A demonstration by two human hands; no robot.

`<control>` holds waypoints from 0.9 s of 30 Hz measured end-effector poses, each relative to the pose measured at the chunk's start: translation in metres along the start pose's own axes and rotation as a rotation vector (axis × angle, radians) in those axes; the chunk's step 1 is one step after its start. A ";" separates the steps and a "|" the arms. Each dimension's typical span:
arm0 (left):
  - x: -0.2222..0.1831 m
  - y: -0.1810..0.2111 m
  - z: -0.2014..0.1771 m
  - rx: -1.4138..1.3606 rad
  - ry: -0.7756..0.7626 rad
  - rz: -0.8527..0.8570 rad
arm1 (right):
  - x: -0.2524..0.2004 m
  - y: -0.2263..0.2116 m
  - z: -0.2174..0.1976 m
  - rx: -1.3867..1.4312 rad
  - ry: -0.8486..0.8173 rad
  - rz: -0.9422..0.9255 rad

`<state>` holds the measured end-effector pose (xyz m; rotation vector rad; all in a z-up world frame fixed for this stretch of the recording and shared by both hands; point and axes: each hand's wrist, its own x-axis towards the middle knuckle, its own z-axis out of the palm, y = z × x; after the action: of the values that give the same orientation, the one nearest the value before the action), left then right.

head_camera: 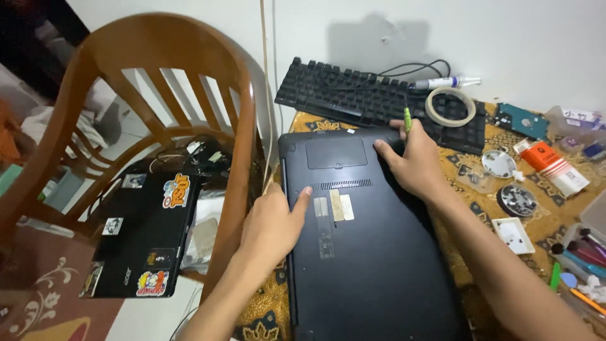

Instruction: Removing screws from the bottom casing of a laptop using a precision screwdriver to disassemble it.

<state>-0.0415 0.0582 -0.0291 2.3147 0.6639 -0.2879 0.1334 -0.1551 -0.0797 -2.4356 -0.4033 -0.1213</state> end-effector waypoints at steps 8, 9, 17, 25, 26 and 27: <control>0.019 -0.011 0.018 0.103 0.113 0.159 | -0.001 0.011 -0.001 0.034 0.005 0.094; 0.016 -0.009 0.012 0.101 0.078 0.184 | -0.001 0.010 0.000 0.044 0.013 0.104; 0.004 -0.034 -0.005 0.036 -0.096 0.308 | -0.011 0.007 0.001 -0.076 -0.010 0.058; -0.045 -0.065 -0.018 0.024 -0.348 0.375 | -0.060 -0.038 -0.026 -0.321 -0.031 -0.117; -0.046 -0.069 -0.015 -0.008 -0.324 0.452 | -0.071 -0.057 -0.035 -0.246 -0.235 0.046; -0.047 -0.074 -0.012 -0.040 -0.298 0.530 | -0.082 -0.076 -0.045 -0.169 -0.435 0.211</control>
<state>-0.1203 0.0946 -0.0444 2.2476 -0.0947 -0.3533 0.0321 -0.1478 -0.0145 -2.6491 -0.3293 0.4909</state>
